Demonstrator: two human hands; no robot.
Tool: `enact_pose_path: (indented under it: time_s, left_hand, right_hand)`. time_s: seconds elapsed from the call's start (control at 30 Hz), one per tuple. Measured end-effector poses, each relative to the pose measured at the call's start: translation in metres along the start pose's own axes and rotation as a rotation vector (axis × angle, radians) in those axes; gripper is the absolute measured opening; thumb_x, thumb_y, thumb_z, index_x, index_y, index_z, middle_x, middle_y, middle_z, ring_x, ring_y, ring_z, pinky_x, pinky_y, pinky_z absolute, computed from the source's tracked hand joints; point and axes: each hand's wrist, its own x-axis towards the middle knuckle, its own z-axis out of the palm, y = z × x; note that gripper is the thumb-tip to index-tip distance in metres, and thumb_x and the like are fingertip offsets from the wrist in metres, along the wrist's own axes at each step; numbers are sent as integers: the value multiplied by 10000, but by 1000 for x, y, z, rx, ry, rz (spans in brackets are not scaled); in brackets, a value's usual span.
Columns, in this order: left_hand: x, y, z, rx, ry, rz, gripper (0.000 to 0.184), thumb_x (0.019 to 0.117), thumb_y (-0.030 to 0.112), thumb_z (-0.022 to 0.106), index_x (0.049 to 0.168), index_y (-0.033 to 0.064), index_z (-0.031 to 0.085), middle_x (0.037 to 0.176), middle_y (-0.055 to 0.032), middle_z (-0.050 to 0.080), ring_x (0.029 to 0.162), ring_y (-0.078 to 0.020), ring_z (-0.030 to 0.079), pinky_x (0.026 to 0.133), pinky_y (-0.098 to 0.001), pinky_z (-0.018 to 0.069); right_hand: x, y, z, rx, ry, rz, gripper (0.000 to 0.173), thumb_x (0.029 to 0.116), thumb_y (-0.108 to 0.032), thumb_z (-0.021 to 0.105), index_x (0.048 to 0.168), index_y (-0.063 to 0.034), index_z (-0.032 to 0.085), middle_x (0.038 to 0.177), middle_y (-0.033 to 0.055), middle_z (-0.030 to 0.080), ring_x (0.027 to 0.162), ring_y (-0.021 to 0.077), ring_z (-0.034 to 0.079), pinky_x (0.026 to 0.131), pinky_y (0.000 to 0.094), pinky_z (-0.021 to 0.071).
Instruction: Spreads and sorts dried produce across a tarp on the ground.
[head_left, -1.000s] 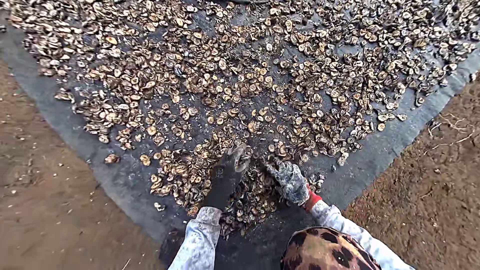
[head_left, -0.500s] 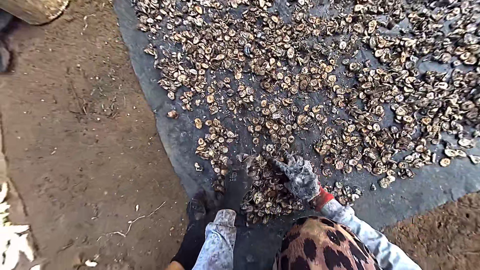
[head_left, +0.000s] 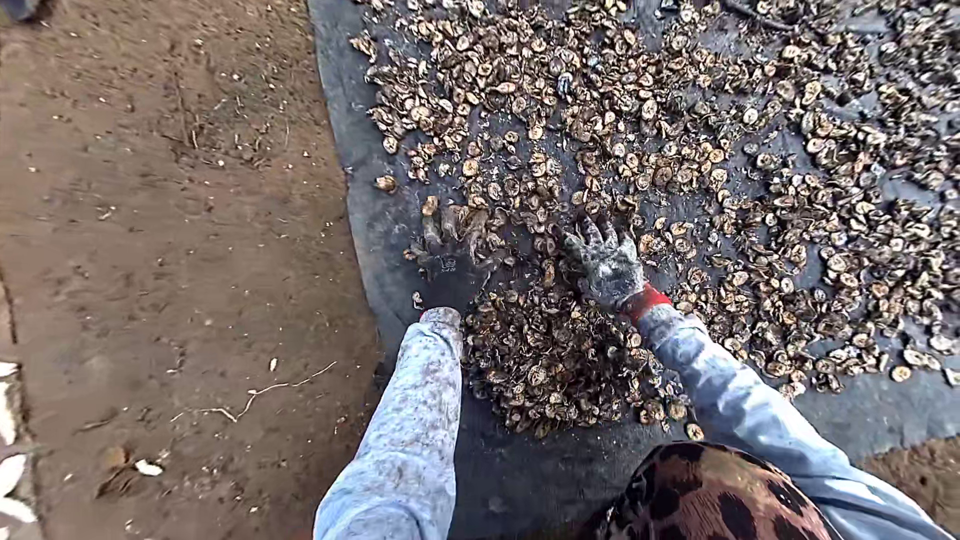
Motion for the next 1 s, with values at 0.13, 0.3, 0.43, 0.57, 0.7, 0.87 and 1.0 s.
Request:
enact_pose_path:
  time_s: [0.13,0.3,0.43,0.57,0.7,0.87,1.0]
  left_hand:
    - [0,-11,6,-89,-51,74,618,1045,256,576,1602,114,346,1672,-203,269,1547,-426,225,1223,-621,213]
    - [51,-27,-23,-157,65,86,579,999,189,639,1519,23,446,1514,-286,471,1392,-464,468,1127,-634,373]
    - [86,-27,-35,-84,184,49,780,923,587,640,1595,302,364,1680,-200,231,1542,-465,182,1183,-710,186]
    - [54,-36,24,-51,131,132,881,890,693,610,1631,378,252,1720,-135,155,1559,-491,70,1177,-760,35]
    - [-62,-55,63,-111,156,72,735,961,549,610,1590,232,399,1673,-153,294,1542,-448,212,1207,-691,147]
    - [-186,-31,-41,-492,-210,-147,597,1038,257,493,1476,-138,396,1511,-315,442,1428,-341,430,1183,-396,335]
    - [-178,-45,81,-328,314,-122,568,946,406,638,1377,37,613,1328,-260,628,1240,-403,597,1088,-553,434]
  right_hand:
    - [-55,41,-15,195,70,148,492,1017,-93,568,1505,-141,527,1476,221,548,1335,451,537,1064,698,411]
    - [-32,9,-52,239,56,408,411,1018,-429,586,1328,-165,644,1208,232,688,1101,484,649,856,752,466]
    - [-29,-79,-14,-18,-258,-33,990,682,-720,773,1527,-287,490,1634,209,346,1505,474,284,1141,744,247]
    - [-100,-105,49,29,-355,-412,896,744,-491,806,1553,-404,432,1687,217,222,1524,566,143,1135,816,108]
    - [-110,-63,43,134,-160,-283,465,1000,-255,571,1462,-202,592,1509,230,526,1390,486,478,1123,692,328]
    - [-39,-65,-3,315,-249,70,471,985,-217,649,1443,-129,584,1279,228,677,1150,446,655,936,692,487]
    - [39,-101,-21,473,-335,268,471,1038,-300,587,1443,-61,548,1330,237,638,1220,393,619,1032,616,456]
